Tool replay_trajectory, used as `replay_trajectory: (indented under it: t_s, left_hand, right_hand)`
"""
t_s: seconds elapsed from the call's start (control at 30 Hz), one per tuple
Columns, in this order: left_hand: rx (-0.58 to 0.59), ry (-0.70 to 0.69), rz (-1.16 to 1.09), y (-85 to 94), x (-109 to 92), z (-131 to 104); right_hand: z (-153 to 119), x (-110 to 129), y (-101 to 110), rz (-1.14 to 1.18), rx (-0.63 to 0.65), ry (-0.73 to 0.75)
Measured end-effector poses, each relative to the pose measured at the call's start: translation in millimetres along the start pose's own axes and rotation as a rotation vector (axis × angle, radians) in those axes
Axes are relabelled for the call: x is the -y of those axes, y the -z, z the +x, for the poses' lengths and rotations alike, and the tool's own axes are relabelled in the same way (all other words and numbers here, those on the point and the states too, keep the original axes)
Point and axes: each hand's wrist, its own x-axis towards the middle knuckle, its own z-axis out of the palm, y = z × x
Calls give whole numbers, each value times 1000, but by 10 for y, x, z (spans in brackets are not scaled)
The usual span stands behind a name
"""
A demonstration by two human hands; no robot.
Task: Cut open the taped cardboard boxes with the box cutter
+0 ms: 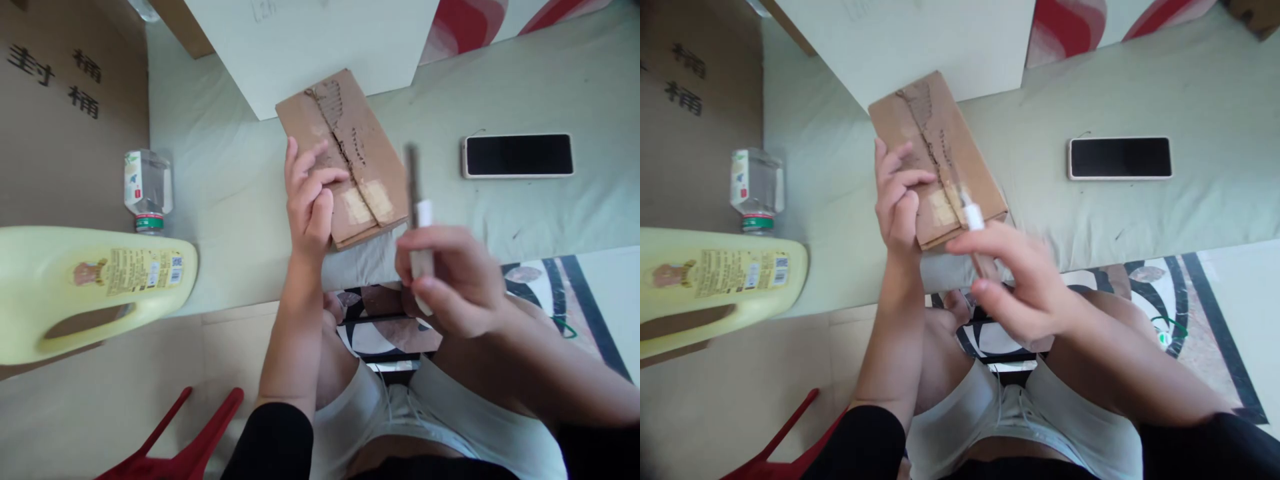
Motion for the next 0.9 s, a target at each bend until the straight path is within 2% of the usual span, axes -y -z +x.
replay_trajectory:
  t_s: [0.03, 0.1, 0.23, 0.4, 0.6, 0.77, 0.9]
  left_hand:
    - [18, -1, 13, 10, 5, 2]
    - [30, -18, 31, 23, 7, 10]
    - [3, -7, 55, 11, -22, 31]
    - [-63, -18, 42, -27, -61, 45]
    - [-57, -19, 44, -26, -61, 38]
    - [-96, -17, 37, -28, -125, 56]
    - [-65, -27, 32, -22, -74, 41]
  right_hand:
    - [-6, 10, -14, 24, 113, 28]
    - [7, 25, -30, 123, 250, 58]
    - [34, 25, -34, 197, 305, -9]
    - [0, -40, -80, 137, 204, 45]
    - [18, -83, -184, 30, 102, 271]
    - [50, -100, -210, -288, -8, 325]
    - [18, -99, -209, -498, -52, 326]
